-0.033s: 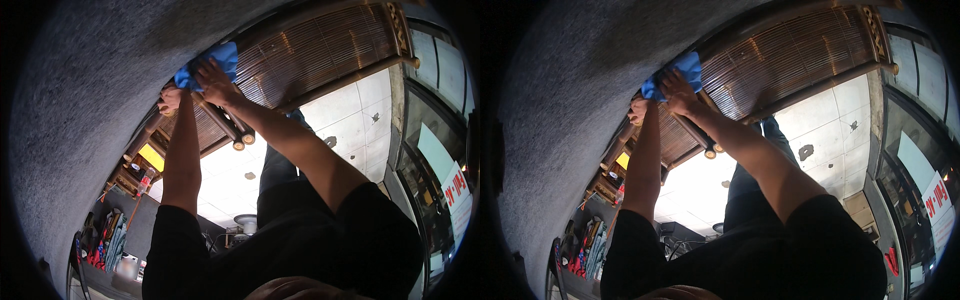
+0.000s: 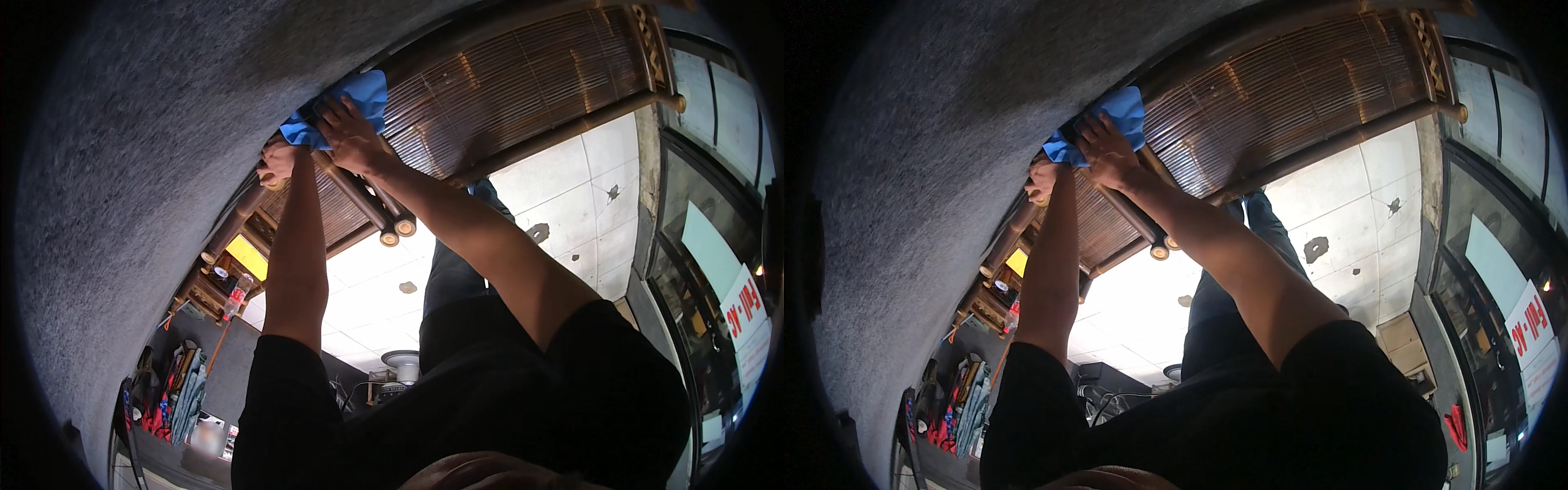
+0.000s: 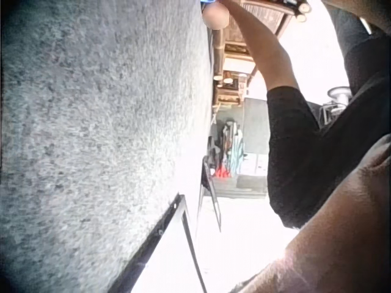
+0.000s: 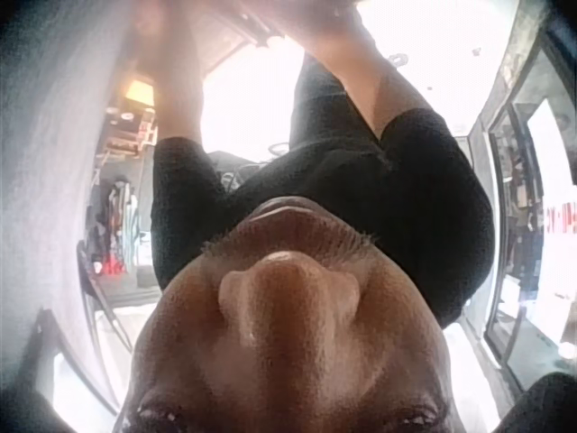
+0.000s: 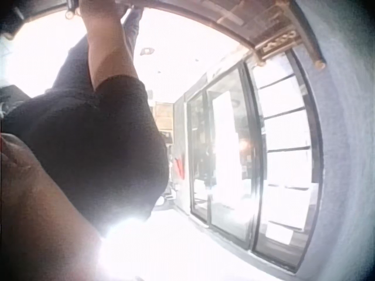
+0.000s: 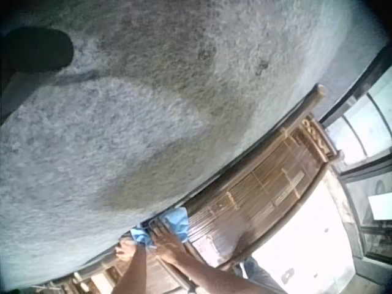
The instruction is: The person cleans a bamboo bench using a blue cloth, wiping the frame and seat slats one section at a time.
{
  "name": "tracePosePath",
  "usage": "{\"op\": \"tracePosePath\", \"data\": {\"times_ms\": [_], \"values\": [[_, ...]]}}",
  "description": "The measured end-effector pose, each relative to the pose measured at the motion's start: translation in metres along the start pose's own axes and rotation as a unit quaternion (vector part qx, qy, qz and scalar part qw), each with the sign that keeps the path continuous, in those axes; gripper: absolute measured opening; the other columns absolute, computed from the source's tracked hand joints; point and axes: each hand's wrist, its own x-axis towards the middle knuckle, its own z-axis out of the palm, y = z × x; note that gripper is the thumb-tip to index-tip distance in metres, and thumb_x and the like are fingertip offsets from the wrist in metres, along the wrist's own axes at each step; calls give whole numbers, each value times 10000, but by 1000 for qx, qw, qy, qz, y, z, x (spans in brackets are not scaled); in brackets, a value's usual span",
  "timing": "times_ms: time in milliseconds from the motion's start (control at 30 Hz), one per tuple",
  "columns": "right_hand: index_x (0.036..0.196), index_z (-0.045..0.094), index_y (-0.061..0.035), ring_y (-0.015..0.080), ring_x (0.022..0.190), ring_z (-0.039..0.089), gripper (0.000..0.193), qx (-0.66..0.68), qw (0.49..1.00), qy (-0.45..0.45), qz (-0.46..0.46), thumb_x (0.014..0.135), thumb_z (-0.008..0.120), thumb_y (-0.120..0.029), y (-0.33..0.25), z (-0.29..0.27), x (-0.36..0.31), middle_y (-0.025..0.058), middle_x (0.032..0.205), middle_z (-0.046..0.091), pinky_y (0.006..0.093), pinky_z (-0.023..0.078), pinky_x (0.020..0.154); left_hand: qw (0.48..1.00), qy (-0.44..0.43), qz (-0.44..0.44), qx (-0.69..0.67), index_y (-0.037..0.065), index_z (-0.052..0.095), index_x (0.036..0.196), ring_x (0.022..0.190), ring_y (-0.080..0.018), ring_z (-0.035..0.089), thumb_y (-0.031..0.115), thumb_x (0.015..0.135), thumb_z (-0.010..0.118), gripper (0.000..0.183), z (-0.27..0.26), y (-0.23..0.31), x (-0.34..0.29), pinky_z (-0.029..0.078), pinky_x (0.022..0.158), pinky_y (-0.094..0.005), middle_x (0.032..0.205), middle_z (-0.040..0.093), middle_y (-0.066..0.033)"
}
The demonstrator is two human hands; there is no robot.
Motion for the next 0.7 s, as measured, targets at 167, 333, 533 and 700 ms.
{"op": "tracePosePath", "data": {"times_ms": [167,333,533,700], "values": [[1383,580,-183,217,1442,426,657,-108,983,34,-141,758,781,-170,109,-34,-12,52,1529,500,520,168,1277,997,-75,-34,7,-29,753,952,1273,-436,516,219,948,415,419,3,9,-3,206,1159,-701,1040,747,-179],[1476,491,-74,362,1318,531,703,-154,950,193,-191,820,726,-165,371,-159,-68,170,1390,577,529,354,1188,992,-110,-52,-6,-21,756,954,1274,-444,522,205,947,413,411,9,31,-14,210,1152,-704,1035,748,-178],[1332,595,-5,432,1261,532,443,-79,914,382,114,966,596,-255,363,-167,-33,227,1316,614,505,352,1139,997,-64,-40,21,-19,756,938,1255,-456,535,200,938,430,393,26,-17,3,225,1132,-713,1011,748,-178],[1217,632,-17,358,1099,587,438,-143,915,358,118,863,679,-271,218,-41,1,180,1167,632,496,468,978,998,-51,-33,-1,-17,756,924,1240,-466,546,197,932,445,378,29,5,-8,238,1116,-720,992,749,-177]]}}
